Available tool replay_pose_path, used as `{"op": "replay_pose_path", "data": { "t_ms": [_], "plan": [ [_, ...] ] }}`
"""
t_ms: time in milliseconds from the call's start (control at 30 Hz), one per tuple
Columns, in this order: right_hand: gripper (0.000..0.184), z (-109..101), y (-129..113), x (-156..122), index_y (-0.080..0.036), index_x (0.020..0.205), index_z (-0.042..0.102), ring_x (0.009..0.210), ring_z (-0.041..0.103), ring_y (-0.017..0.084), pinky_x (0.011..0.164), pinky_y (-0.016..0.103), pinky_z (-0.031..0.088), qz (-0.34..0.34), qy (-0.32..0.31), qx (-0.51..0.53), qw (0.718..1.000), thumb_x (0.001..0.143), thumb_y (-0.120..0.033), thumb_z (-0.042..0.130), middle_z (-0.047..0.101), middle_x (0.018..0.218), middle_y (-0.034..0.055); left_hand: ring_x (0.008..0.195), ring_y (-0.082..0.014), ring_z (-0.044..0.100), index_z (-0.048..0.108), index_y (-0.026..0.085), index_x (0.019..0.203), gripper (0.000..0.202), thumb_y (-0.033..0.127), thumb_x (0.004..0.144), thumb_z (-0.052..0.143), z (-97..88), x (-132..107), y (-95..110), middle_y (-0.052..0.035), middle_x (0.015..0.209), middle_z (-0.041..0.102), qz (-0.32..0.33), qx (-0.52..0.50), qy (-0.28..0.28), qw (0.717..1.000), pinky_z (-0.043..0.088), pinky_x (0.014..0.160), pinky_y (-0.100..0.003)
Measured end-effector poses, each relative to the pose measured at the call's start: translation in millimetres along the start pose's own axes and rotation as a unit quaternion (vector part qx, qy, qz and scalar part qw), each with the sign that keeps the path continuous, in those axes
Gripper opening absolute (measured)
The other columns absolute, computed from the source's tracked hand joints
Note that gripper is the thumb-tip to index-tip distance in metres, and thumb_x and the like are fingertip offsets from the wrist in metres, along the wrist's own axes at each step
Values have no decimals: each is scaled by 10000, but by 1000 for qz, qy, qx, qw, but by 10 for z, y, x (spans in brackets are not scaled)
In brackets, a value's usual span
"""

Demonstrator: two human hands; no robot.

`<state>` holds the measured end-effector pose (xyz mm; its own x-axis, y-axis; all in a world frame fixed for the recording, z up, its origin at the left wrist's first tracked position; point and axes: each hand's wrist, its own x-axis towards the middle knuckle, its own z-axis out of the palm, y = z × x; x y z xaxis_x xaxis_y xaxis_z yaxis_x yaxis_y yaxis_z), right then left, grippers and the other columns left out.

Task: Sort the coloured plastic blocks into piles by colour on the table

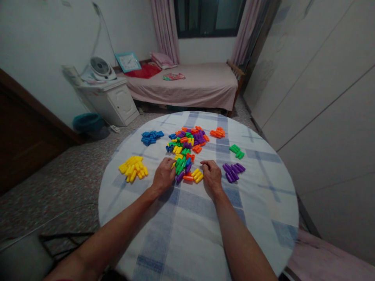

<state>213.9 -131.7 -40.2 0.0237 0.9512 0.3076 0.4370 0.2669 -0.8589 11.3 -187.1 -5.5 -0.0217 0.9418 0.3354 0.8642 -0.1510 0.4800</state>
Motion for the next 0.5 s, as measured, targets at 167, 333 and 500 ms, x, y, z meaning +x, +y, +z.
{"op": "replay_pose_path", "data": {
  "t_ms": [167, 333, 500],
  "plan": [
    [317, 8, 12, 5, -169, 850, 697, 771, 604, 186, 723, 308, 464, 0, -6, 1, 1000, 765, -323, 433, 661, 862, 66, 927, -201, 577, 654, 164, 1016, 228, 253, 819, 583, 53, 205, -285, -82, 963, 580, -51, 12, -68, 996, 466, 852, -322],
    [324, 2, -2, 8, -170, 852, 702, 778, 589, 189, 745, 315, 454, -4, -1, -12, 1000, 758, -319, 430, 665, 867, 70, 825, -171, 577, 659, 176, 868, 155, 283, 757, 646, 85, 236, -280, -48, 909, 589, -91, -24, -87, 992, 447, 742, -280],
    [326, -5, -5, 4, -170, 850, 700, 801, 595, 194, 753, 317, 447, 0, -9, -15, 1000, 760, -321, 426, 668, 873, 73, 793, -170, 598, 634, 172, 883, 128, 252, 784, 616, 33, 306, -246, -57, 890, 634, -148, -81, -27, 985, 447, 695, -273]
  ]
}}
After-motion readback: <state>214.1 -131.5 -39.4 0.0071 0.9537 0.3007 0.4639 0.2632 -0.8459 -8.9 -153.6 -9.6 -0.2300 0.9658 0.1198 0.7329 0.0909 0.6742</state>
